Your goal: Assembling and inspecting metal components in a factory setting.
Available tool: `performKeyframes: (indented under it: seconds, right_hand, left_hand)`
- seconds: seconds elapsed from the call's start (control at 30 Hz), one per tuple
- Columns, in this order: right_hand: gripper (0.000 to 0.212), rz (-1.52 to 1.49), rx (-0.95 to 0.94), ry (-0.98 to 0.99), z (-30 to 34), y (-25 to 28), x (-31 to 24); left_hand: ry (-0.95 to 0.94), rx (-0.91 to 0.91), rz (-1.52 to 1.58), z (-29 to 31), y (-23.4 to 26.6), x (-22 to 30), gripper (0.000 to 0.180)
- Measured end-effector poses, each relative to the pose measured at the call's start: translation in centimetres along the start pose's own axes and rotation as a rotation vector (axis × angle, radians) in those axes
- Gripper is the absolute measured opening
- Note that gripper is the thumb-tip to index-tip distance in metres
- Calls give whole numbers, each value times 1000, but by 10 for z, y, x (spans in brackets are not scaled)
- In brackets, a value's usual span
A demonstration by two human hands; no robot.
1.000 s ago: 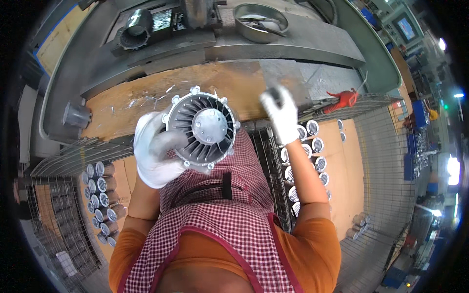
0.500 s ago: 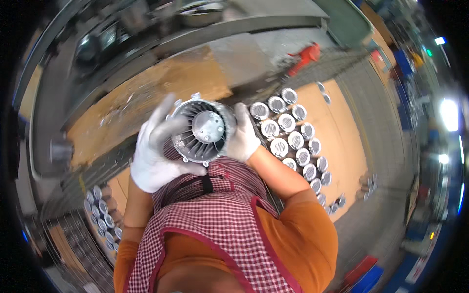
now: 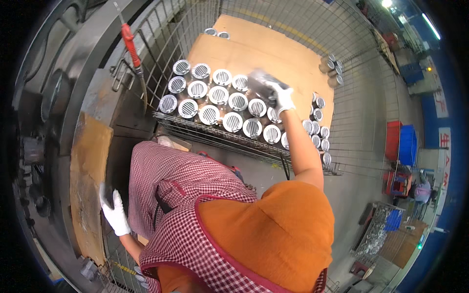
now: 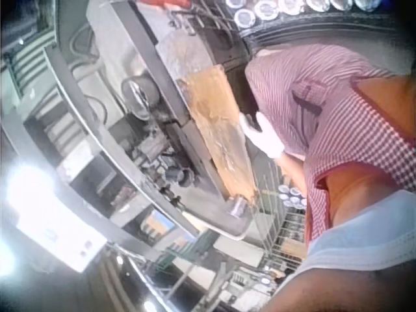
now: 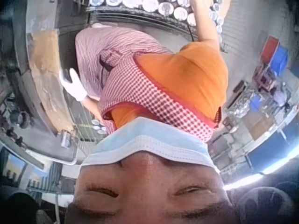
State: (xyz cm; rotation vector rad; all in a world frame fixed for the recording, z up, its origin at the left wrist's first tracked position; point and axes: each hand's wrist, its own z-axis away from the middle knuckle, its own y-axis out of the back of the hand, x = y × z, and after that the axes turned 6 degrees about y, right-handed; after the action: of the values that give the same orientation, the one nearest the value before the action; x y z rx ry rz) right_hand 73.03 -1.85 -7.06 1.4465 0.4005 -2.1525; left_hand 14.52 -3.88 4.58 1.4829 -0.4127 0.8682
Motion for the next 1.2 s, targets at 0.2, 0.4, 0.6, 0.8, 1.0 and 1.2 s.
performKeyframes:
  seconds: [0.2,0.4,0.6,0.8,1.0,1.2]
  right_hand:
    - [99,865,525,292,-65,101,12]
    - [80,1104,488,173,-91,117,29]
    - [59,1527,-7,-12,-216,255,159]
    - [45,1645,-202,264,-120,86,83]
    - [47,1024,-211,835,-47,-62,38]
    - [42,500,-648,1771,104,-247,-77]
  left_hand:
    - [2,-10,-77,0,-17,22,51]
    - [-61,-43,-154,7,-27,35,51]
    - [-125,-165,-122,-15,-43,32,50]
    - [-136,-7,-229,3,-22,38,48]
    - [-202,-39,-279,-1,-4,45,45]
    - [-124,46,-279,14,15,10,49]
